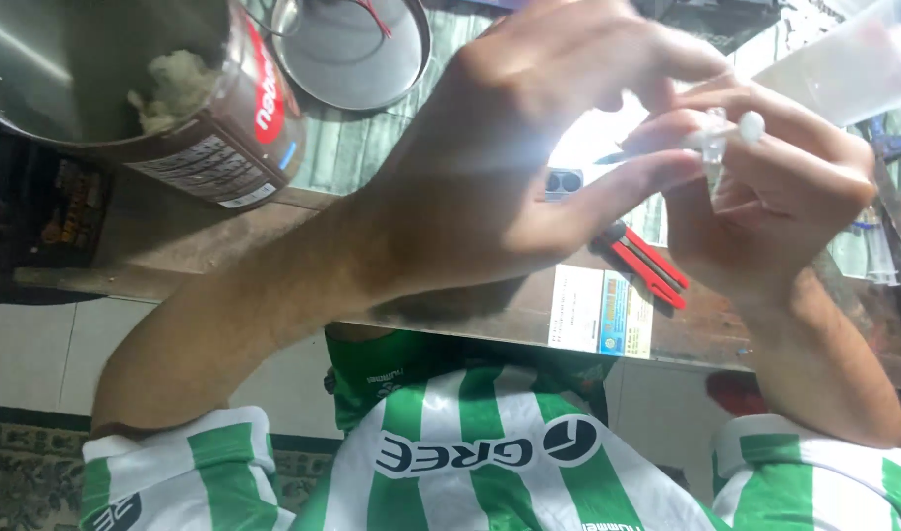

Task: Repairing a lead-acid battery by prying off the top cover, removing internal caps, and refilling the cells with liquid using a syringe.

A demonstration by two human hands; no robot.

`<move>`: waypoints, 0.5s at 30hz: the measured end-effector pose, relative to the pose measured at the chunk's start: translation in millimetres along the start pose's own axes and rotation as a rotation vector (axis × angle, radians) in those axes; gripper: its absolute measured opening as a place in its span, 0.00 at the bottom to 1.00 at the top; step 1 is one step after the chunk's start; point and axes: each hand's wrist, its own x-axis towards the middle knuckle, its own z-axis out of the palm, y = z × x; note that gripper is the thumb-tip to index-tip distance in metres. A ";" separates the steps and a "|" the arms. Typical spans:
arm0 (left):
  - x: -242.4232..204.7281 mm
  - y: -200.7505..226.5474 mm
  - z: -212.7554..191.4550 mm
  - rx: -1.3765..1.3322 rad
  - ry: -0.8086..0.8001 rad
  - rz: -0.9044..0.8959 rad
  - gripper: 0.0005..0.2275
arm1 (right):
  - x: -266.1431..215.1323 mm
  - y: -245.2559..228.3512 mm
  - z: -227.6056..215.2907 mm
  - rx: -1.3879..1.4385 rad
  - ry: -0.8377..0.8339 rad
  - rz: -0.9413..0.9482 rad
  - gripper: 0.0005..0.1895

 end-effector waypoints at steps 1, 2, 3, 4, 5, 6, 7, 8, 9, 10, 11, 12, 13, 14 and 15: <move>-4.5 -4.7 0.5 -0.003 -0.004 -0.004 0.10 | 3.5 -2.1 1.6 0.002 0.001 0.006 0.27; -8.8 -9.5 0.7 0.002 -0.029 -0.047 0.12 | 7.4 -4.0 3.1 0.026 -0.033 -0.003 0.24; -13.0 -14.3 0.6 0.008 -0.054 -0.089 0.18 | 11.6 -6.0 4.8 0.050 -0.066 -0.011 0.21; -17.1 -22.3 3.4 0.007 -0.059 -0.090 0.18 | 12.8 -6.0 5.8 0.050 -0.063 -0.008 0.21; -21.4 -30.2 5.9 0.029 -0.083 -0.126 0.17 | 14.2 -6.3 7.0 0.059 -0.081 -0.002 0.15; -25.8 -38.1 8.5 0.051 -0.108 -0.161 0.16 | 15.5 -6.6 8.2 0.067 -0.099 0.002 0.11; -28.5 -41.1 11.3 0.050 -0.111 -0.160 0.16 | 14.9 -4.4 9.5 0.066 -0.096 0.004 0.11; -31.6 -44.1 13.5 0.025 -0.102 -0.167 0.16 | 15.0 -1.9 11.3 0.081 -0.108 -0.015 0.11; -34.7 -47.1 15.3 0.000 -0.094 -0.173 0.16 | 15.2 0.5 13.4 0.095 -0.119 -0.034 0.13; -35.6 -46.7 15.9 0.000 -0.096 -0.174 0.16 | 12.8 2.3 14.2 0.096 -0.117 -0.033 0.13; -36.5 -46.4 16.5 -0.009 -0.085 -0.180 0.16 | 10.3 4.0 15.0 0.083 -0.124 -0.021 0.16; -38.0 -45.8 17.6 -0.021 -0.073 -0.188 0.17 | 7.5 5.4 15.7 0.070 -0.134 -0.007 0.19; -39.0 -47.3 18.7 -0.022 -0.073 -0.191 0.17 | 6.1 7.3 16.0 0.072 -0.135 -0.004 0.19; -39.9 -48.9 19.9 -0.024 -0.067 -0.177 0.17 | 4.9 9.2 16.2 0.079 -0.136 -0.004 0.21; -40.9 -50.5 21.1 -0.026 -0.061 -0.163 0.17 | 3.7 11.0 16.4 0.086 -0.137 -0.004 0.24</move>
